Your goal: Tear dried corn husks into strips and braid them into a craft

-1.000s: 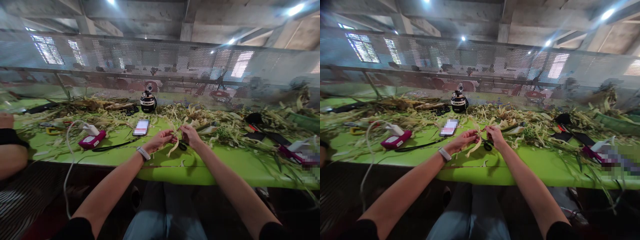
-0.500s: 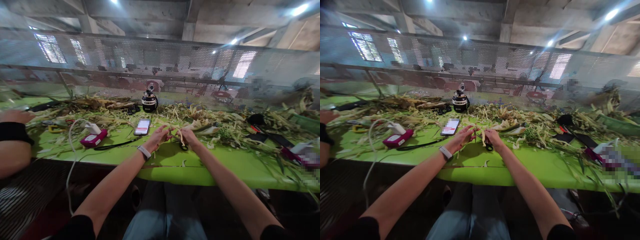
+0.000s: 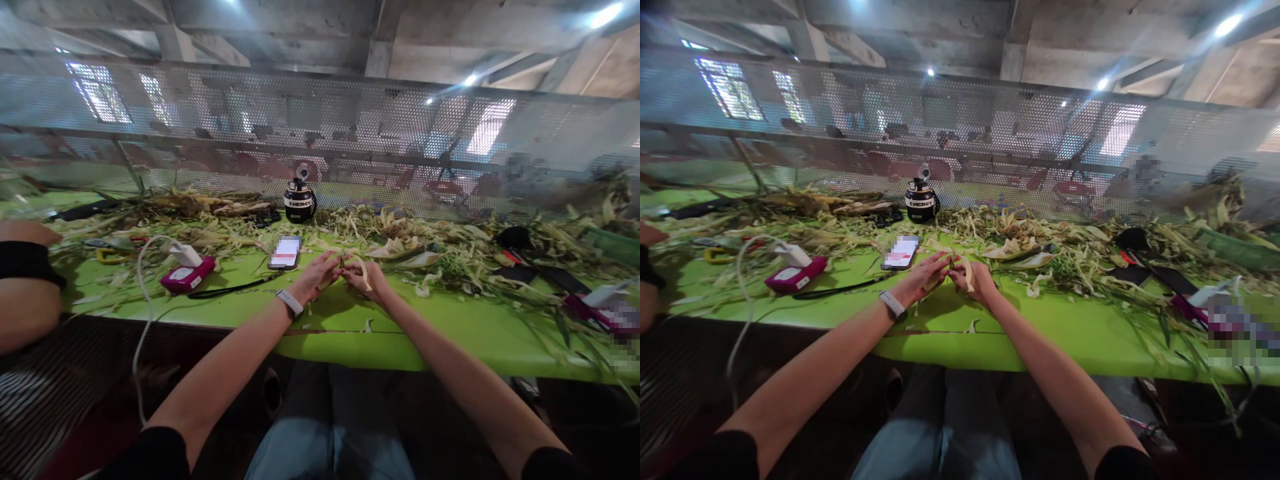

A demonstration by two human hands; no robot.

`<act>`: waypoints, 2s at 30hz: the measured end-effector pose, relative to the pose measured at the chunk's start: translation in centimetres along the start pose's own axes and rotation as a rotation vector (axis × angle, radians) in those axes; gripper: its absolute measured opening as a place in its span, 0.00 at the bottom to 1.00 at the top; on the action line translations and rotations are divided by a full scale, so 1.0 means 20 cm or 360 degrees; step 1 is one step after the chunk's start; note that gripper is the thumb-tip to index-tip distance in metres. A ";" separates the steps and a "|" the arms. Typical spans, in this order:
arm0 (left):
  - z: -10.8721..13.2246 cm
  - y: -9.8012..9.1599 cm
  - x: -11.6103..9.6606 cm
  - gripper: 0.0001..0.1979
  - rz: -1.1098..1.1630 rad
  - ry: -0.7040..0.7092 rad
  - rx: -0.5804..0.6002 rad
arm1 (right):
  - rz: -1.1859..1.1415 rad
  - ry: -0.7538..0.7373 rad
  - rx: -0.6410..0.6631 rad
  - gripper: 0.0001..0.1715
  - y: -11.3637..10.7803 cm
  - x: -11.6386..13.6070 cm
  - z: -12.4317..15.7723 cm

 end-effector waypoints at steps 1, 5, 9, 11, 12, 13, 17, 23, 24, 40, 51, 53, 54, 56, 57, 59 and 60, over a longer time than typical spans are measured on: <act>0.00 0.00 0.00 0.09 0.0007 -0.0007 0.0012 | -0.0003 0.0015 -0.0012 0.13 0.00 0.00 0.00; 0.00 0.01 0.01 0.10 0.0032 -0.0007 0.0046 | -0.0077 0.0035 -0.0107 0.11 -0.01 0.01 0.00; 0.00 -0.01 0.01 0.12 0.0090 -0.0002 -0.0028 | -0.0049 -0.0022 -0.0024 0.11 -0.01 0.04 0.00; 0.00 -0.02 0.02 0.14 0.0106 -0.0015 -0.0074 | -0.0028 -0.0061 0.0004 0.10 -0.01 0.05 0.00; 0.00 -0.02 0.02 0.15 0.0112 -0.0019 -0.0087 | -0.0026 -0.0070 0.0016 0.10 -0.01 0.06 0.01; 0.00 -0.02 0.02 0.15 0.0115 -0.0022 -0.0089 | -0.0029 -0.0072 0.0020 0.09 -0.02 0.06 0.01; 0.00 -0.02 0.01 0.08 0.0050 -0.0042 -0.0059 | -0.0143 -0.0014 -0.0070 0.08 -0.06 0.03 0.00; 0.01 -0.02 0.00 0.08 -0.0106 -0.0129 -0.0072 | -0.0335 0.0059 -0.0049 0.10 -0.09 -0.01 -0.01; 0.01 -0.01 0.00 0.08 -0.0120 -0.0150 -0.0085 | -0.0349 0.0070 -0.0043 0.10 -0.09 -0.01 -0.01; 0.03 0.00 0.01 0.16 -0.0474 -0.0061 0.0017 | -0.0591 0.0099 0.0062 0.17 -0.06 0.00 0.01; 0.01 -0.05 -0.02 0.09 -0.0203 0.0021 -0.0249 | -0.0333 0.0113 0.0359 0.15 0.00 0.04 0.03; 0.01 -0.04 -0.02 0.07 -0.0164 0.0009 -0.0257 | -0.0291 0.0128 0.0410 0.13 0.02 0.03 0.04; 0.01 -0.04 -0.02 0.07 -0.0147 0.0009 -0.0264 | -0.0277 0.0129 0.0421 0.13 0.02 0.03 0.04; 0.01 -0.04 -0.02 0.06 -0.0131 0.0010 -0.0289 | -0.0240 0.0122 0.0449 0.14 0.02 0.04 0.04; 0.01 -0.04 -0.02 0.06 -0.0132 0.0012 -0.0307 | -0.0221 0.0119 0.0466 0.14 0.02 0.04 0.04; 0.01 -0.05 -0.03 0.07 -0.0150 0.0014 -0.0338 | -0.0192 0.0117 0.0515 0.14 0.03 0.03 0.04; 0.01 -0.05 -0.03 0.07 -0.0161 0.0025 -0.0344 | -0.0185 0.0110 0.0535 0.15 0.04 0.03 0.04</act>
Point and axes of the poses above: each hand's wrist, its own z-axis away from the middle knuckle, its own y-axis out of the palm, x = y × z, the point moved 7 cm from there along -z, towards the middle knuckle, and after that the axes turned 3 degrees about -y, right-handed, at the moved point
